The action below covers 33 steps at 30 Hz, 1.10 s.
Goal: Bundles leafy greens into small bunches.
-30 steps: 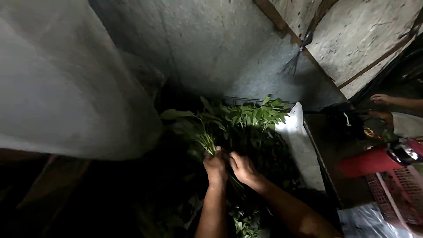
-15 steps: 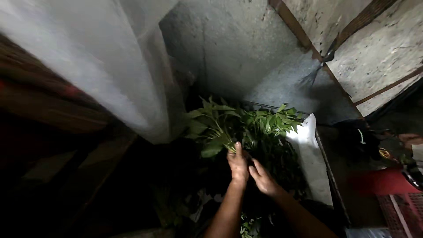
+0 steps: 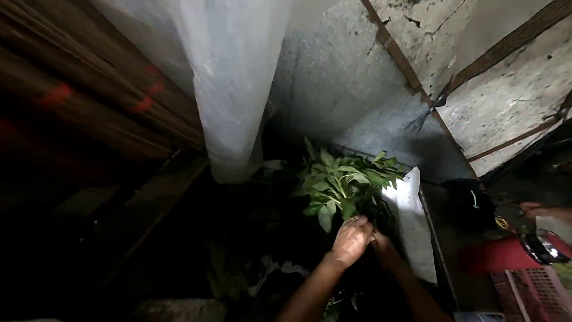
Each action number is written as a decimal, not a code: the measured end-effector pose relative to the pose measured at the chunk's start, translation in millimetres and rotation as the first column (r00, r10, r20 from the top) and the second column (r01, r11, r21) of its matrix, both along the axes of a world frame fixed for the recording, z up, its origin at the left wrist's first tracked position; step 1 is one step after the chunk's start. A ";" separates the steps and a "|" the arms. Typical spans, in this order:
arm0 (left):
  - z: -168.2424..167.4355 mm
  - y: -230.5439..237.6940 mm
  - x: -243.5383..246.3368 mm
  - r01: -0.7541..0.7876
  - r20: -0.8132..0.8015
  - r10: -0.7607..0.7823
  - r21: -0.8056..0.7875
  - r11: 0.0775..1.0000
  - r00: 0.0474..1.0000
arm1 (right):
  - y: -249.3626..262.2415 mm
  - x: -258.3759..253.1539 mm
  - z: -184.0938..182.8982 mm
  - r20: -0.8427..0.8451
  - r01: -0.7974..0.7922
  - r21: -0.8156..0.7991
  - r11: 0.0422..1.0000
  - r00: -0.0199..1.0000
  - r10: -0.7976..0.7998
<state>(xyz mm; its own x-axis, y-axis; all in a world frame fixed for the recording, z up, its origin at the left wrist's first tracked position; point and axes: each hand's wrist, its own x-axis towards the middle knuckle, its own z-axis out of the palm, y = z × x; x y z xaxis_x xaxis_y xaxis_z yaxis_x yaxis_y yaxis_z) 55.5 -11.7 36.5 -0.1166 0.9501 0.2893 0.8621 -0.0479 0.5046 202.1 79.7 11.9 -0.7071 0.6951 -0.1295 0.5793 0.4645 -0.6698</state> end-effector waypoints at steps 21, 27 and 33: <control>9.2 -7.3 -93.1 -0.553 0.943 0.030 0.168 0.816 0.331 | 93.1 9.1 -82.4 0.189 0.486 -0.179 0.856 0.870 -0.454; 13.3 -9.6 -115.6 -0.635 0.886 -0.427 0.225 0.739 -0.183 | 36.5 10.3 -134.6 0.269 0.490 -0.005 0.872 0.840 -0.471; 18.4 -3.5 -97.2 -0.602 0.820 0.344 0.001 0.798 0.458 | 43.3 2.7 -108.2 0.503 0.638 -0.093 0.764 0.692 -0.517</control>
<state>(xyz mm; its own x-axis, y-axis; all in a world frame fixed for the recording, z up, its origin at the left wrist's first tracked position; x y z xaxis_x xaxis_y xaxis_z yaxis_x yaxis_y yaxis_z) -41.7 -15.1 54.8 -0.8148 0.5753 0.0715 0.0939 0.0092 0.9955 204.8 123.0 -96.3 -0.0022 0.8468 -0.5319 0.9230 -0.2030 -0.3269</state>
